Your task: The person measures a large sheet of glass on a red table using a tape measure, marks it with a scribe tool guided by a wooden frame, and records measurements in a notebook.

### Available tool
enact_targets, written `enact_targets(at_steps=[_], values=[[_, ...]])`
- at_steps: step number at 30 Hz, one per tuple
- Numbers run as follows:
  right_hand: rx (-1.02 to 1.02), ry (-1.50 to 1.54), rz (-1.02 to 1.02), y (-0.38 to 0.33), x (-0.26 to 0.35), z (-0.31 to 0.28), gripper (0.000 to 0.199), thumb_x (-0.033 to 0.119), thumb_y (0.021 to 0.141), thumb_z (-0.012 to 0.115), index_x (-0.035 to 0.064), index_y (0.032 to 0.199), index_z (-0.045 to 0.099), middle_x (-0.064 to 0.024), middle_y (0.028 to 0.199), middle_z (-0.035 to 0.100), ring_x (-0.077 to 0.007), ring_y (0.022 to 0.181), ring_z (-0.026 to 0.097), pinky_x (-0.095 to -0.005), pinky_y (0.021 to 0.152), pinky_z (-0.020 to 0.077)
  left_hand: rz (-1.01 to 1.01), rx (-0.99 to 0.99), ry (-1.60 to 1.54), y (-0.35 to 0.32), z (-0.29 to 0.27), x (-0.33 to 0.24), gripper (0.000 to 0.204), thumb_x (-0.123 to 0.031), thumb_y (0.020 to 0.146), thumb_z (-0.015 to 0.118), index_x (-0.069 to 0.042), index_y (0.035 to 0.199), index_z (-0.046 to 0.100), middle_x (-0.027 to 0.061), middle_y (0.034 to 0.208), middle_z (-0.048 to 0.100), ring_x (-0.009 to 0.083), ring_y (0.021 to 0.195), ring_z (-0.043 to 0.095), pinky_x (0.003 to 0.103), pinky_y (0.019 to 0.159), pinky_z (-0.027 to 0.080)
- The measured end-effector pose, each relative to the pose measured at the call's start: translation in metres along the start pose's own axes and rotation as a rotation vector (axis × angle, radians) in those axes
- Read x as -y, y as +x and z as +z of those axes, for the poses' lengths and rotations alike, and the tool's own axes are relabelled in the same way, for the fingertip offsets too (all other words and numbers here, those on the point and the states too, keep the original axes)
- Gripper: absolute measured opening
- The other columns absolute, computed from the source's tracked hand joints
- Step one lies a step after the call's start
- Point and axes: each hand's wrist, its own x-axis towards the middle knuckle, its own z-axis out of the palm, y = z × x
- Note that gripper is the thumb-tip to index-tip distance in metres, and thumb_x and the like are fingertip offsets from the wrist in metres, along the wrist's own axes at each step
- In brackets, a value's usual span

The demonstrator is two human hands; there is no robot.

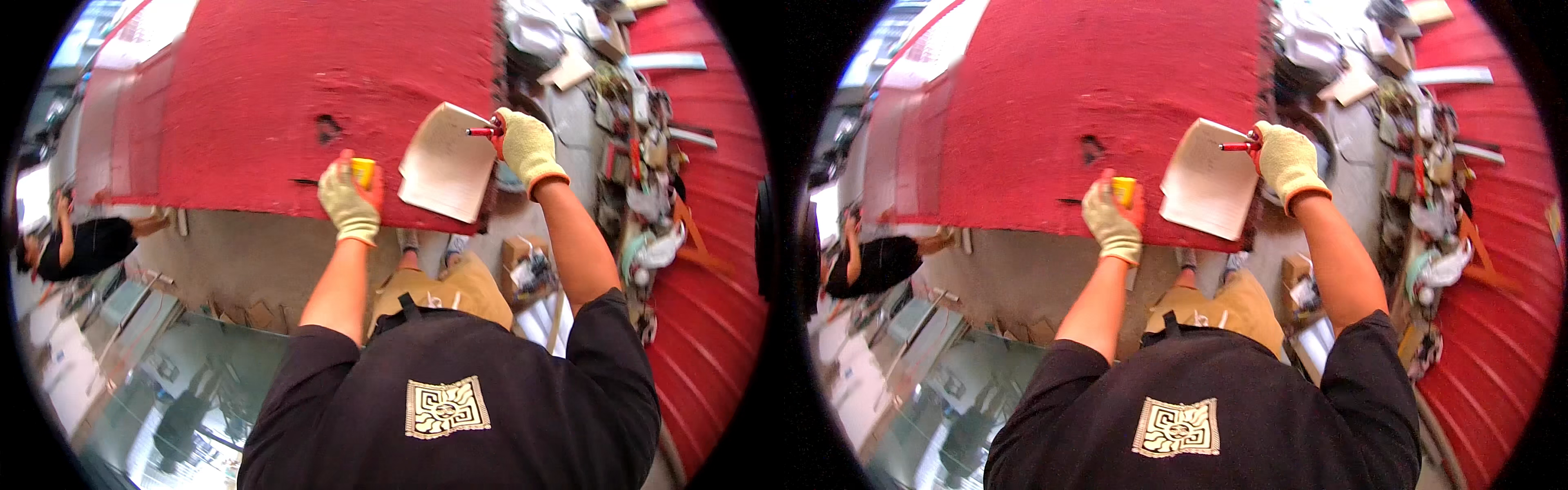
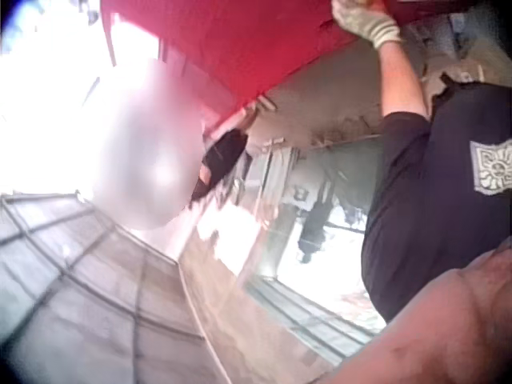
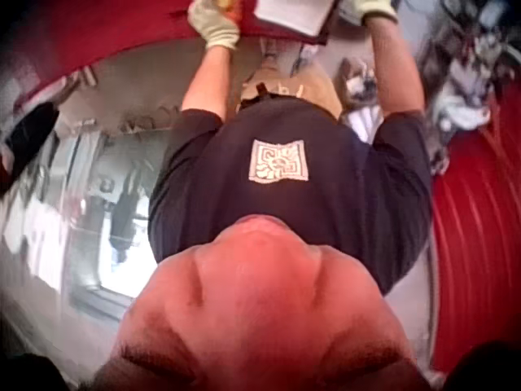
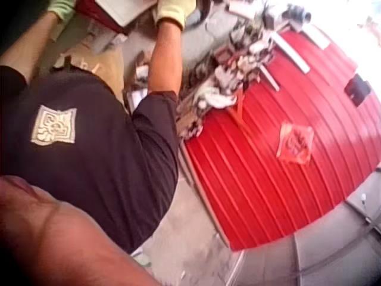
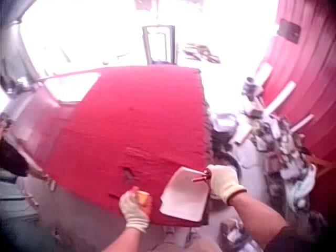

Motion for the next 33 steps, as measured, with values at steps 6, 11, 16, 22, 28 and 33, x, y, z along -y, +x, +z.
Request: enact_targets(at_steps=[6, 11, 16, 22, 28, 33], values=[[-0.189, 0.125, 0.371, -0.139, -0.127, 0.007, 0.025, 0.037, 0.096, 0.079, 0.0151, 0.107, 0.077, -0.0164, 0.092, 0.077, -0.0421, 0.088, 0.075, -0.0509, 0.075, 0.0584, 0.04, 0.042, 0.011, 0.004, 0.013, -0.001, 0.07, -0.045, 0.09, 0.087, -0.015, 0.148, 0.062, 0.017, 0.131, 0.067, 0.0394, 0.124, 0.063, 0.052, 0.109, 0.05], [-0.186, 0.228, 0.517, -0.207, -0.199, 0.023, 0.027, 0.034, 0.093, 0.083, 0.0119, 0.107, 0.077, -0.0176, 0.091, 0.075, -0.0405, 0.084, 0.073, -0.0455, 0.074, 0.0576, 0.044, 0.062, -0.026, -0.003, 0.025, 0.0, 0.061, -0.03, 0.092, 0.089, -0.002, 0.139, 0.063, 0.017, 0.135, 0.068, 0.0356, 0.125, 0.065, 0.047, 0.112, 0.051], [0.072, 0.087, 0.351, -0.211, -0.262, 0.09, 0.011, 0.025, 0.099, 0.071, 0.0149, 0.102, 0.074, -0.0134, 0.096, 0.076, -0.0394, 0.091, 0.074, -0.0498, 0.078, 0.0593, -0.04, 0.081, -0.169, 0.002, 0.038, 0.015, 0.059, -0.031, 0.097, 0.083, 0.001, 0.142, 0.061, 0.0194, 0.137, 0.068, 0.0364, 0.124, 0.065, 0.046, 0.112, 0.051], [0.396, 0.17, 0.244, -0.177, -0.279, 0.194, 0.013, 0.016, 0.096, 0.066, 0.0127, 0.1, 0.078, -0.0184, 0.097, 0.079, -0.0386, 0.094, 0.078, -0.0526, 0.084, 0.0605, -0.061, 0.183, -0.07, 0.006, 0.043, 0.016, 0.059, -0.03, 0.106, 0.074, 0.004, 0.151, 0.055, 0.0197, 0.147, 0.06, 0.0321, 0.135, 0.059, 0.044, 0.119, 0.045], [0.67, 0.225, -0.188, -0.089, -0.226, 0.255, 0.02, 0.013, 0.092, 0.068, 0.0128, 0.101, 0.086, -0.0198, 0.101, 0.081, -0.038, 0.099, 0.08, -0.0498, 0.088, 0.0626, -0.218, 0.211, -0.2, 0.0, 0.044, 0.028, 0.062, -0.026, 0.108, 0.071, 0.006, 0.155, 0.047, 0.021, 0.154, 0.056, 0.0309, 0.139, 0.056, 0.043, 0.121, 0.041], [0.873, 0.266, -0.442, 0.053, -0.184, 0.339, 0.021, 0.02, 0.083, 0.079, 0.0129, 0.102, 0.086, -0.017, 0.098, 0.082, -0.0378, 0.094, 0.079, -0.0497, 0.084, 0.0614, -0.189, 0.247, -0.107, 0.003, 0.043, 0.023, 0.056, -0.024, 0.114, 0.06, 0.004, 0.158, 0.042, 0.0193, 0.162, 0.048, 0.0308, 0.149, 0.047, 0.043, 0.127, 0.034]])
